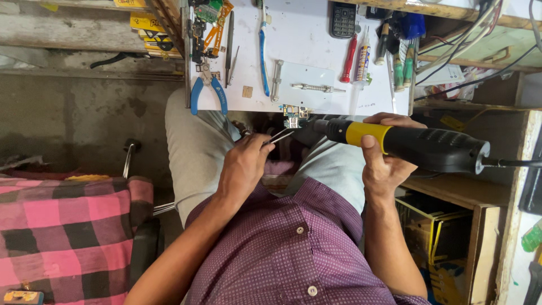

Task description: The person holds a small circuit board on their lap and uses a hot air gun to heat it while steadying and positioning components with tweezers. They then set the board on the workbench and solder it using a soldering iron.

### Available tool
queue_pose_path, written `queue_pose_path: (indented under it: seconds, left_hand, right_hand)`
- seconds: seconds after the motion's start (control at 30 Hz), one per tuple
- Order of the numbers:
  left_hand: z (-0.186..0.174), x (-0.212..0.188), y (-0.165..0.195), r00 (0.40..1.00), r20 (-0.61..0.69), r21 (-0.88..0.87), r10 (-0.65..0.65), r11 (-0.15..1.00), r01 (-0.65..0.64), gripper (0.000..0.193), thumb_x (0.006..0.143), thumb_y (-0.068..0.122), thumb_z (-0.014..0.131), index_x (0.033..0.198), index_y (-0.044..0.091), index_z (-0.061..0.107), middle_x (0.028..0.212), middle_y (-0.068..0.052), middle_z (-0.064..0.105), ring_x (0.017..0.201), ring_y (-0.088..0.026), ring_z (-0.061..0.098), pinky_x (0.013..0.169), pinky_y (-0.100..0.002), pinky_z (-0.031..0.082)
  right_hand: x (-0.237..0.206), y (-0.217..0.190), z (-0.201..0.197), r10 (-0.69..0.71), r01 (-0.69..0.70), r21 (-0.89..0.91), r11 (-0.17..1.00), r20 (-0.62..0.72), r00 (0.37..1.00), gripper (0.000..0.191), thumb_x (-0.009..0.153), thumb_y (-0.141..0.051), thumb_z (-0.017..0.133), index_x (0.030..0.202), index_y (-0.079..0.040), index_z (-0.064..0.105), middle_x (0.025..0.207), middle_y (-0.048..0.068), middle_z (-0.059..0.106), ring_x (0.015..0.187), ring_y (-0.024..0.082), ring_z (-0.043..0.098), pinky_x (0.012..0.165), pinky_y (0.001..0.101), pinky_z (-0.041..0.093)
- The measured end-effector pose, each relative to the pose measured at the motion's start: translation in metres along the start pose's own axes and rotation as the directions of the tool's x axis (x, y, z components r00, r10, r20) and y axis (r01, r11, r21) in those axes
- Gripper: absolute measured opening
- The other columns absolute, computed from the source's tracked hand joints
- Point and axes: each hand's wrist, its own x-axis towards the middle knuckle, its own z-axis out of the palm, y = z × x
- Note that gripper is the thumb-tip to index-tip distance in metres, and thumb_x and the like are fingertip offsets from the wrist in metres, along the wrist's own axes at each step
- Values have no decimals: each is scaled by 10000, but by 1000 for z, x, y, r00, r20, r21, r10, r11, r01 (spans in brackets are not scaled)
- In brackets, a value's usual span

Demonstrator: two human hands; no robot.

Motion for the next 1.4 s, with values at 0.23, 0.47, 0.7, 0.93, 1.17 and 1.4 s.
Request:
queue_pose_path:
  seconds: [0.23, 0.47, 0.7, 0.93, 1.17, 1.4]
  left_hand:
    - [-4, 4, -2, 995, -93, -40, 30, 999, -33, 154, 980, 88, 676, 1093, -15, 657, 1018, -207, 719, 899, -386, 700, 748, -431, 557]
    - [-11, 3, -2, 996, 81, 0, -28, 1000, 28, 123, 970, 116, 688, 1037, 14, 672, 916, -171, 708, 810, -353, 701, 692, -422, 547]
    - [-15, 11, -5, 1000, -13, 27, 15, 1000, -14, 141, 977, 107, 676, 1066, -3, 677, 952, -176, 712, 822, -356, 691, 694, -435, 535]
    - [-11, 7, -6, 996, -34, -36, -79, 996, 77, 149, 991, 122, 681, 1068, -6, 667, 935, -156, 723, 770, -294, 712, 663, -385, 544]
    - [0, -8, -4, 894, 311, -357, -323, 832, 425, 209, 1026, 202, 576, 1098, 13, 626, 855, -65, 775, 693, -148, 752, 611, -302, 562]
    - [-3, -7, 6, 916, 194, -321, -351, 860, 397, 195, 1028, 149, 560, 1171, 19, 585, 836, -103, 731, 659, -176, 708, 604, -308, 564]
  right_hand:
    - [-1, 3, -1, 2, -2, -5, 1000, -8, 1000, 411, 1027, -164, 816, 1230, -38, 481, 1138, 86, 563, 1022, 262, 661, 937, 371, 533]
    - [-3, 4, -2, 8, -8, -8, 1000, -11, 1000, 410, 1030, -162, 815, 1234, -35, 482, 1142, 84, 561, 1021, 265, 656, 938, 374, 532]
    - [-3, 3, -2, 5, -5, -21, 1000, -12, 1000, 421, 1029, -172, 817, 1245, -41, 480, 1139, 82, 558, 1035, 269, 667, 932, 370, 527]
    - [-4, 4, -3, 10, -11, -20, 1000, -15, 1000, 427, 1031, -203, 826, 1228, -37, 486, 1135, 79, 564, 1021, 268, 669, 926, 369, 532]
    - [-3, 5, -2, -16, 13, -45, 999, -74, 997, 440, 1020, -229, 831, 1223, -33, 492, 1126, 83, 564, 994, 267, 665, 895, 368, 541]
    - [-4, 6, -4, -31, 28, -45, 999, -52, 998, 439, 1028, -238, 836, 1218, -29, 501, 1141, 78, 556, 992, 262, 653, 919, 369, 534]
